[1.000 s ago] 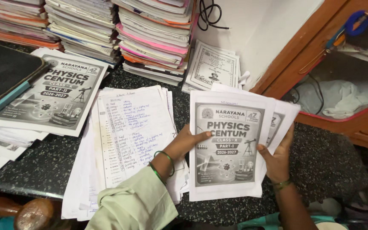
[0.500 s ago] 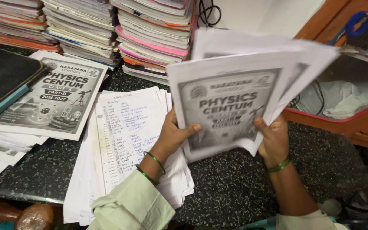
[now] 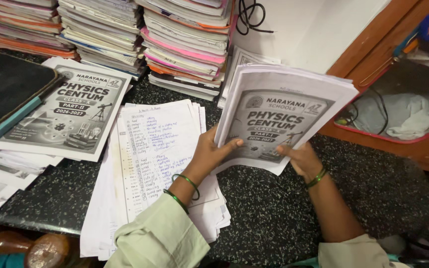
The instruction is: The person sits on the floor and sorts through a large pile of printed papers and booklets. They pick up individual sheets, flip through them, and place them into separate stacks on the floor.
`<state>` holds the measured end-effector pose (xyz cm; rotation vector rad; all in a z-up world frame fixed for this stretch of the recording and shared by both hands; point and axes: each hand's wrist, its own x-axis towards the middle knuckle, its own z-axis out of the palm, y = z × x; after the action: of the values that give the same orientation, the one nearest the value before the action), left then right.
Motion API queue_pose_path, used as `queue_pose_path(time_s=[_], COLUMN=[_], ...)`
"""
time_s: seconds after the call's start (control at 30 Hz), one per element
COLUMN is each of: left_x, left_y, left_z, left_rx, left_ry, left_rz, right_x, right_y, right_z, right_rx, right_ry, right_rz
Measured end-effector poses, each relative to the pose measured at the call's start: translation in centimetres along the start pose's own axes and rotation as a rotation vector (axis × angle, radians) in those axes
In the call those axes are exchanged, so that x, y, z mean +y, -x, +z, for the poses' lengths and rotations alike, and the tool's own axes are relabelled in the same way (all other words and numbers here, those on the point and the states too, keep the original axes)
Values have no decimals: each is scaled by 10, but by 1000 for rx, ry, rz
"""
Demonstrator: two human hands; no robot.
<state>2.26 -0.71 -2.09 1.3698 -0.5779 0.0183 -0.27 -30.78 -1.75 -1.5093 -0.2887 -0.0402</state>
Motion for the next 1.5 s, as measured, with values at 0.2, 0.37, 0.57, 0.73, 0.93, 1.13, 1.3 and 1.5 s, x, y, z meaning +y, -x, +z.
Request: queue_pose_path(time_s=[0.2,0.37,0.57,0.73,0.93,1.13,1.3,1.5], left_x=[-21,-32,-30,-22,-23,-23,-28,-32], left_y=[-6,-5,-7,-6,-5,-5,-6,-1], left_z=[-3,-10,-3,-7,-3,-4,-4,4], left_rx=[102,124,-57,-75,-113,-89,-83,-97], left_ry=[-249,-169,122,115,-22,-72,-65,-60], left_rz=[-115,-171,-339,-317,-363,-383,-367,-326], right_x=[28,43,33,27,38,62,40,40], right_y=[-3,-7,-20,-33,-59,-129,-135,-124], right_z=[3,7,-7,-24,-65,-68,-17,50], right_rx=[34,186,392,425,523,556,702,154], right_ry=[90,2,-43,-1,77,131,1164,1856], right_rz=[325,175,90,87,196,126,117,-103])
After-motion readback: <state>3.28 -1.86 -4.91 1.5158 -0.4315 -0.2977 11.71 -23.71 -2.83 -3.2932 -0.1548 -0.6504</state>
